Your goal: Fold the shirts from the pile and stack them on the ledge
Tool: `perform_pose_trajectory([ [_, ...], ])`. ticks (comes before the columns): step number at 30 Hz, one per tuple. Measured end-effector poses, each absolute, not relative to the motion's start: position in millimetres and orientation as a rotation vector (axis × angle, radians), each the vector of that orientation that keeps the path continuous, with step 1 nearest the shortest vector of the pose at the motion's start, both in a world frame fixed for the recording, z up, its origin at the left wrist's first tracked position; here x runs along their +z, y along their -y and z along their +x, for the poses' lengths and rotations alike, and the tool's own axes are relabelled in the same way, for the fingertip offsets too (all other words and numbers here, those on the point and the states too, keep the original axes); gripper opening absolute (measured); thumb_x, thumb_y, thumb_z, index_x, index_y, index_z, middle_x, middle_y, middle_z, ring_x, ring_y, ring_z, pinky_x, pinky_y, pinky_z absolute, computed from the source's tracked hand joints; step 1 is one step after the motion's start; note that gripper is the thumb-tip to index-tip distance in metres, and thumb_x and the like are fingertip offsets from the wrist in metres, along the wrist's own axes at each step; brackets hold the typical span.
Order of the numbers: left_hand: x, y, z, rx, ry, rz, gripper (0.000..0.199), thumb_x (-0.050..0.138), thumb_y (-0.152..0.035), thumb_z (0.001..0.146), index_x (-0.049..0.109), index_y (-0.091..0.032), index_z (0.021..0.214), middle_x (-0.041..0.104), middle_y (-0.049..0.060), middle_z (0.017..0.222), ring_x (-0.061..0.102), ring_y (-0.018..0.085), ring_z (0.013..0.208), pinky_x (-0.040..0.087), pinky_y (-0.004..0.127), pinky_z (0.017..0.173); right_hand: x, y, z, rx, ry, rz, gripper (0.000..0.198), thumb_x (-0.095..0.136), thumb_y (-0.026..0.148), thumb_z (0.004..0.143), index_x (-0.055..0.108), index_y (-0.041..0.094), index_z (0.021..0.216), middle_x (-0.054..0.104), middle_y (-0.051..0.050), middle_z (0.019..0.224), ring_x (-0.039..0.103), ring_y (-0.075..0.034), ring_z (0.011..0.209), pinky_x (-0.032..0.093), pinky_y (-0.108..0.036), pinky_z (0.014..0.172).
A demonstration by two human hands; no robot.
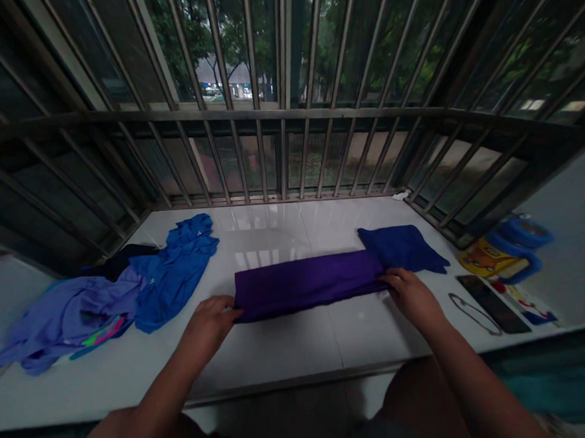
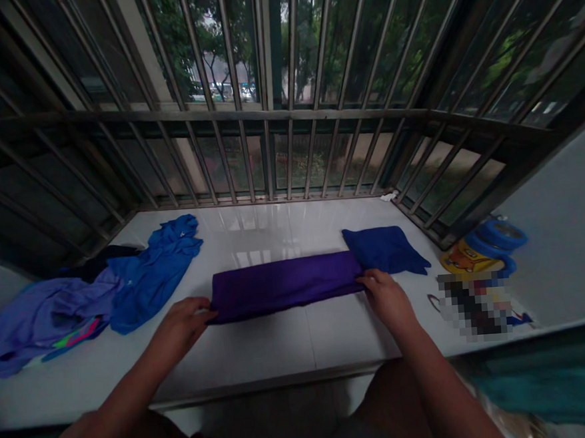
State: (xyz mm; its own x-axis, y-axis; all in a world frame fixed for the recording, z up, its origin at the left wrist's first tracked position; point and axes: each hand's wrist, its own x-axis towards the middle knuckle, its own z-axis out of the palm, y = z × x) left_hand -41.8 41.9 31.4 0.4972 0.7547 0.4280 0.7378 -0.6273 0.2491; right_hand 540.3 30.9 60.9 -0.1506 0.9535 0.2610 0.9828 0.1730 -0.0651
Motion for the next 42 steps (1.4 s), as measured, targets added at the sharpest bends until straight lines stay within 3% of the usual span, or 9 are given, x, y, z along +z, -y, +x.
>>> perform_pose_trajectory([
  [4, -7, 10, -42, 0.638, -1.369, 2.654, 0.049, 0.058, -0.006, 0.093, 0.079, -0.032, 0.128, 0.076, 0.008, 0.129, 0.074, 0.026, 0.113, 0.062, 0.041, 0.098, 25, 0, 530, 0.011, 1.991, -2.158, 0.05, 0.045, 0.011, 0.096, 0.074, 0.016, 0.137, 0.073, -0.017, 0.14, 0.074, -0.027, 0.119, 0.057, -0.04, 0.106],
  [10, -8, 36, -41, 0.766, -1.456, 2.437, 0.05, 0.055, -0.015, 0.095, 0.074, -0.031, 0.138, 0.074, 0.009, 0.139, 0.073, 0.027, 0.126, 0.063, 0.042, 0.108, 18, -3, 489, 0.003, 1.546, -2.582, 0.073, 0.043, 0.064, 0.108, 0.069, -0.001, 0.129, 0.074, -0.034, 0.114, 0.077, -0.042, 0.107, 0.059, -0.05, 0.094],
  [17, 18, 33, -21, 0.98, -1.646, 1.908, 0.033, 0.059, -0.048, 0.102, 0.078, -0.03, 0.123, 0.079, 0.009, 0.122, 0.079, 0.027, 0.105, 0.068, 0.042, 0.094, 15, -38, 484, 0.138, 1.519, -2.519, 0.042, 0.048, 0.042, 0.106, 0.078, 0.011, 0.104, 0.08, -0.025, 0.087, 0.081, -0.036, 0.085, 0.059, -0.041, 0.074],
  [21, 30, 32, -18, 1.029, -1.647, 1.485, 0.049, 0.066, -0.067, 0.094, 0.079, -0.026, 0.116, 0.082, 0.01, 0.116, 0.08, 0.027, 0.097, 0.07, 0.039, 0.079, 38, -56, 468, 0.08, 1.475, -2.416, 0.05, 0.04, 0.044, 0.109, 0.074, 0.008, 0.119, 0.081, -0.028, 0.101, 0.081, -0.034, 0.093, 0.058, -0.039, 0.077],
  [28, 56, 15, -15, 1.211, -1.42, 0.884, 0.069, 0.077, -0.079, 0.082, 0.077, -0.019, 0.115, 0.081, 0.018, 0.129, 0.078, 0.034, 0.12, 0.067, 0.05, 0.102, 101, -64, 321, 0.235, 1.661, -1.814, 0.044, 0.043, 0.043, 0.112, 0.062, 0.016, 0.14, 0.079, -0.02, 0.126, 0.078, -0.031, 0.109, 0.058, -0.04, 0.093],
  [31, 49, 5, -13, 1.242, -1.426, 0.799, 0.07, 0.078, -0.079, 0.081, 0.076, -0.018, 0.114, 0.078, 0.021, 0.136, 0.077, 0.035, 0.124, 0.064, 0.052, 0.108, 89, -49, 238, 0.361, 2.024, -1.558, 0.037, 0.05, 0.03, 0.11, 0.066, 0.015, 0.14, 0.069, -0.02, 0.15, 0.069, -0.031, 0.135, 0.052, -0.045, 0.116],
  [34, 33, -1, -13, 1.168, -1.483, 0.851, 0.07, 0.072, -0.082, 0.085, 0.076, -0.019, 0.115, 0.079, 0.021, 0.134, 0.078, 0.033, 0.125, 0.063, 0.051, 0.11, 52, -24, 173, 0.563, 2.388, -1.432, 0.038, 0.054, 0.023, 0.108, 0.065, 0.013, 0.143, 0.068, -0.021, 0.152, 0.068, -0.031, 0.136, 0.053, -0.047, 0.116],
  [39, 17, 1, -20, 1.012, -1.602, 1.2, 0.074, 0.061, -0.086, 0.088, 0.077, -0.021, 0.117, 0.082, 0.015, 0.128, 0.076, 0.034, 0.125, 0.059, 0.051, 0.113, 8, 12, 139, 0.548, 2.483, -1.366, 0.056, 0.064, 0.042, 0.107, 0.057, 0.015, 0.155, 0.047, -0.021, 0.171, 0.039, -0.039, 0.163, 0.033, -0.068, 0.131],
  [42, 18, 7, -28, 1.061, -1.693, 1.417, 0.06, 0.057, -0.074, 0.097, 0.078, -0.024, 0.122, 0.081, 0.01, 0.13, 0.074, 0.031, 0.128, 0.055, 0.051, 0.118, 7, 18, 152, 0.542, 2.561, -1.253, 0.052, 0.062, 0.037, 0.108, 0.057, 0.019, 0.156, 0.052, -0.017, 0.17, 0.043, -0.034, 0.161, 0.035, -0.064, 0.131],
])
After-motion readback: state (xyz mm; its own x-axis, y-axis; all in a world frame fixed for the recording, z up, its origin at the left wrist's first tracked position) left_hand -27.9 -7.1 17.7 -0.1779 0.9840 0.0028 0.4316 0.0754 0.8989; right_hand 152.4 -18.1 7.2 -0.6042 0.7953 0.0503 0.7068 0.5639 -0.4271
